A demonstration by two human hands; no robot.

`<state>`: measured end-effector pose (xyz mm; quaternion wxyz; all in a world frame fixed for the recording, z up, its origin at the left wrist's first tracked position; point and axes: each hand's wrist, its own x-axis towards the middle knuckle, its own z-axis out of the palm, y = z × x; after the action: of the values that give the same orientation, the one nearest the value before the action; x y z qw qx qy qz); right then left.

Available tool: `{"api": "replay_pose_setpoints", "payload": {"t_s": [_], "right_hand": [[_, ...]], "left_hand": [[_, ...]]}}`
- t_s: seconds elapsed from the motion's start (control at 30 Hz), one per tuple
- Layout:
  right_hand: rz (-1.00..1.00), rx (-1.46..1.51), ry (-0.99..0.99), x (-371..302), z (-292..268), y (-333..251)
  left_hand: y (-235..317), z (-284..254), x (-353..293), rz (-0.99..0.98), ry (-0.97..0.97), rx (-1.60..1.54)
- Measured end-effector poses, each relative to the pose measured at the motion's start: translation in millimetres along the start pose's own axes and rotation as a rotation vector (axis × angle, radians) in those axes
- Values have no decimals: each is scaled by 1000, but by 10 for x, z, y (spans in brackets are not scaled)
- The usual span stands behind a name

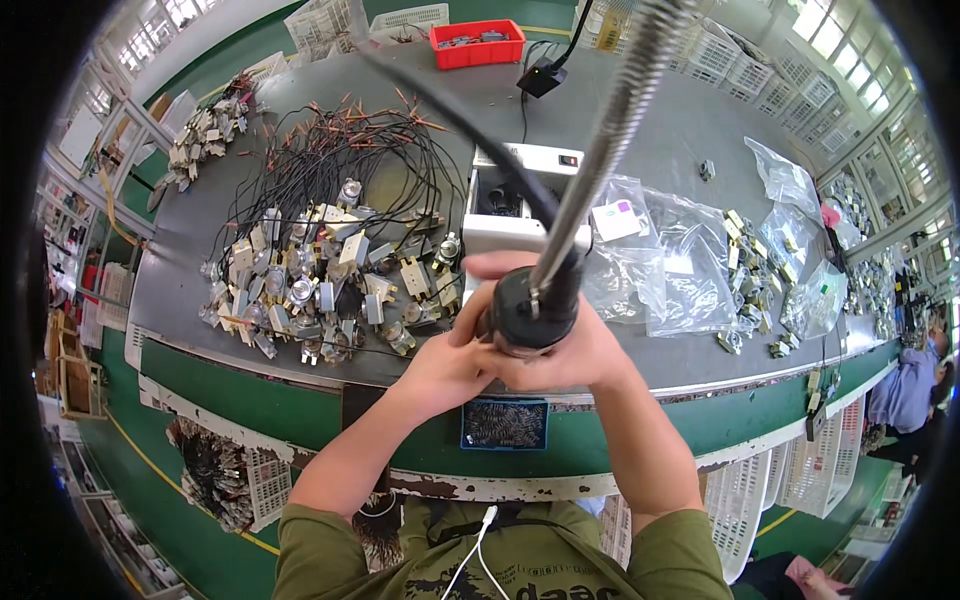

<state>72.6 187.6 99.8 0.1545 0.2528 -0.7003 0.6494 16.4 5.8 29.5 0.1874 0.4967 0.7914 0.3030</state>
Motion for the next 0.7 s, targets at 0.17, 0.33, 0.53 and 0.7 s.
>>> {"api": "replay_pose_setpoints", "payload": {"t_s": [0.17, 0.33, 0.53, 0.7], "right_hand": [[67, -21, 83, -29, 284, 18], [43, -408, 307, -255, 457, -65], [-69, -399, 277, -169, 394, -128], [-55, -256, 156, -177, 331, -151]], "left_hand": [[-50, 52, 0, 38, 30, -39], [-75, 84, 19, 18, 5, 8], [-6, 61, 2, 56, 38, 70], [-22, 88, -47, 36, 65, 20]]}}
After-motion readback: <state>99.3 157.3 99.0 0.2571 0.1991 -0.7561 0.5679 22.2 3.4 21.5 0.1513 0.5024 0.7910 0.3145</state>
